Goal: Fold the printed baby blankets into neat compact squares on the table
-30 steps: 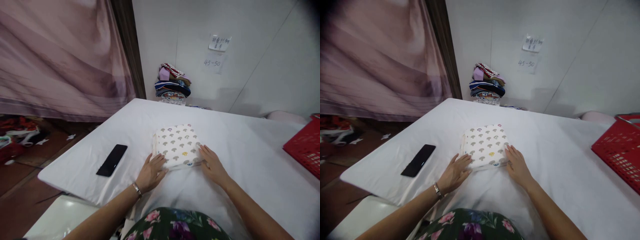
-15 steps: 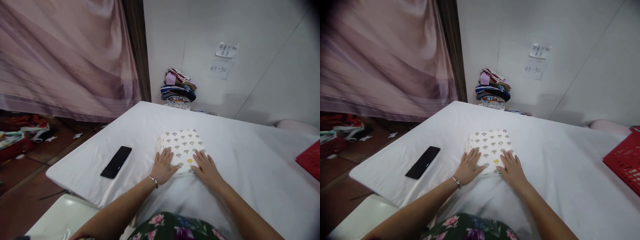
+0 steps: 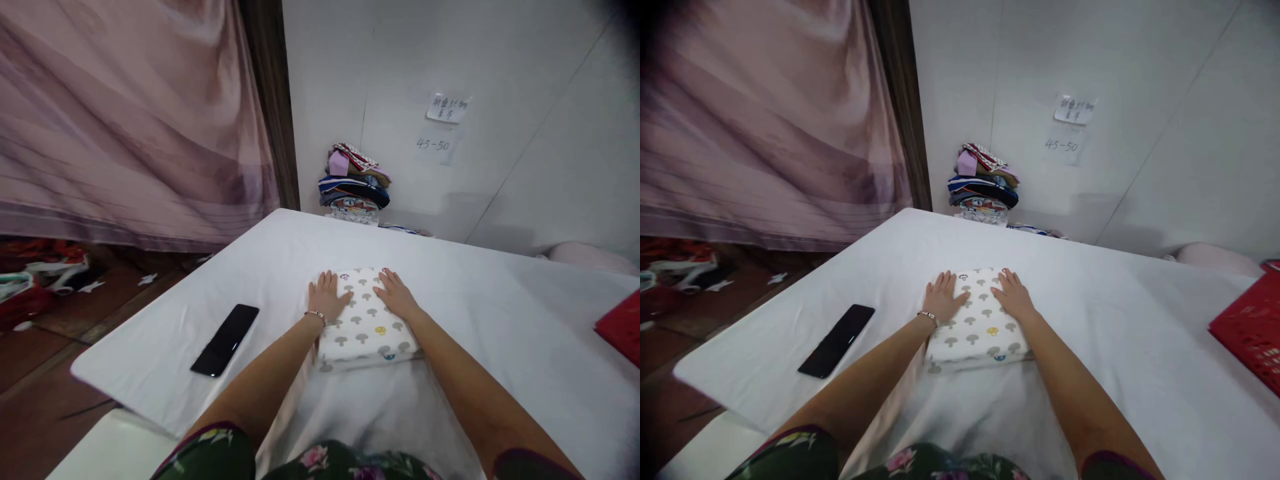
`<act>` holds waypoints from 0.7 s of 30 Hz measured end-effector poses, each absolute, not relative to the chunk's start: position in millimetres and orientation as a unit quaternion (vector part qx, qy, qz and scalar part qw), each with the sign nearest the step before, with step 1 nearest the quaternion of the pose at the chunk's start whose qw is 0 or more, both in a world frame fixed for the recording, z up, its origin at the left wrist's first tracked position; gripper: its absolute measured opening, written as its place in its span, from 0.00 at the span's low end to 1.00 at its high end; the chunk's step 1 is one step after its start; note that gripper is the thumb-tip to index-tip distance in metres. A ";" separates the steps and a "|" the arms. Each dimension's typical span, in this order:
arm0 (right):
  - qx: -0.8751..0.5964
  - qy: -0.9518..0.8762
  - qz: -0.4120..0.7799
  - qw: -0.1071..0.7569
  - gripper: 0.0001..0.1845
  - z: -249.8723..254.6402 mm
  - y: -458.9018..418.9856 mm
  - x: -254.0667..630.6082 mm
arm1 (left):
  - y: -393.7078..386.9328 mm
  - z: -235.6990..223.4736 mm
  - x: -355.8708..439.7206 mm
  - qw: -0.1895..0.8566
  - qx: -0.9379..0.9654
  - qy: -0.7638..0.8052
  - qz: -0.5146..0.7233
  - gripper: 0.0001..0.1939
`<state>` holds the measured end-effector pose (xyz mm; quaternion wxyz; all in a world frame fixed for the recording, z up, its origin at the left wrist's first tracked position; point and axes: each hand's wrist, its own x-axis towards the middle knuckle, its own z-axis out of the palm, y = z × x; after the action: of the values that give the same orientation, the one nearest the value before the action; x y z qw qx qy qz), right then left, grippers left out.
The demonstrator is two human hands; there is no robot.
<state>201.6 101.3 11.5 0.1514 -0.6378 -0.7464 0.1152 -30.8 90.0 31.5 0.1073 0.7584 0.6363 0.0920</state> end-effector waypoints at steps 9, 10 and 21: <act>-0.638 -0.674 0.265 0.263 0.33 22.0 97.5 206.3 | 91.0 35.4 -35.6 0.177 0.742 0.626 0.163 0.37; -0.645 -0.649 0.290 0.280 0.34 25.3 94.4 209.1 | 90.1 35.8 -39.0 0.190 0.733 0.624 0.192 0.36; -0.675 -0.407 0.511 0.342 0.46 47.6 12.6 245.5 | 38.1 33.6 -88.8 0.441 0.489 0.691 0.300 0.42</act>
<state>245.5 12.6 47.6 0.3420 -0.6753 -0.4071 0.5112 -88.8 38.1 33.6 0.4405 0.4889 0.6905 0.3001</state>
